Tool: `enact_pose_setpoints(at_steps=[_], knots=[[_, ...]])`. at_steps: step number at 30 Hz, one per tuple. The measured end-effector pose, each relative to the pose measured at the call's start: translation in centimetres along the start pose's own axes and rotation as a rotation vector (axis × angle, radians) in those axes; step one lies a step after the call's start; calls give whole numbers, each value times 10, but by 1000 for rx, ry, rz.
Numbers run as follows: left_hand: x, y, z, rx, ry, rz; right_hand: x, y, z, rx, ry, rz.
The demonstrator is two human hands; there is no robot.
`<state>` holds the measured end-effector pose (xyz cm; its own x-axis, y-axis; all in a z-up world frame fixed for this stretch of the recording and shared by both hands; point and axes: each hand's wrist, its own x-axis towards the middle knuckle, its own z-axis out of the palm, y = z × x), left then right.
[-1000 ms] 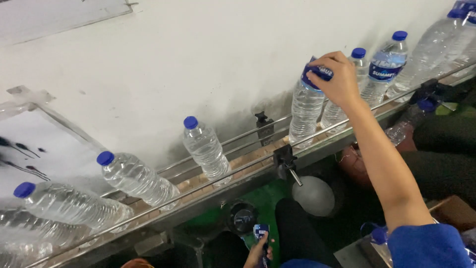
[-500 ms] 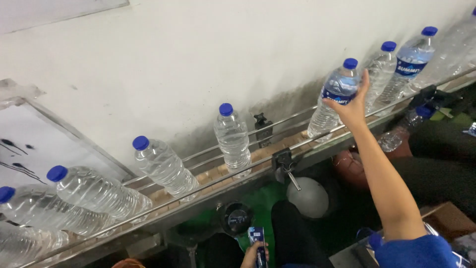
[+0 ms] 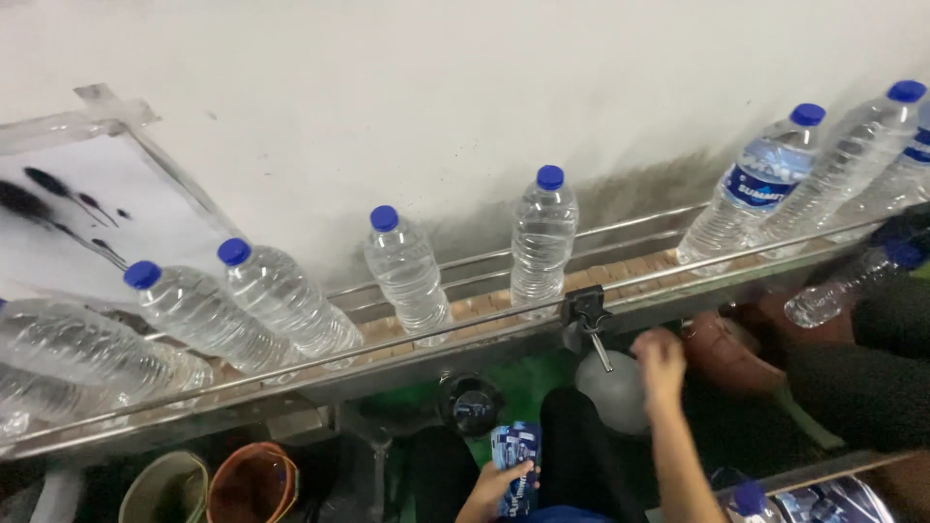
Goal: Manually applying plastic labels to the necks of water bottles on a production line conveyor belt.
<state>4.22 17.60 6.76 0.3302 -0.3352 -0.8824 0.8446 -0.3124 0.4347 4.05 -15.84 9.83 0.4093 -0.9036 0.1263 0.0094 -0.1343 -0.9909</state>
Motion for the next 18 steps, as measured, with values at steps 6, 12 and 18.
enact_pose_setpoints(at_steps=[6,12,18], knots=[[24,-21,-37,-241,12,128,-174,47,55,-326,-1065,348],[13,-29,-66,-559,83,148,-182,57,96,-729,-1319,-46],[20,-44,-95,-472,2,237,-184,-76,109,21,-1381,342]])
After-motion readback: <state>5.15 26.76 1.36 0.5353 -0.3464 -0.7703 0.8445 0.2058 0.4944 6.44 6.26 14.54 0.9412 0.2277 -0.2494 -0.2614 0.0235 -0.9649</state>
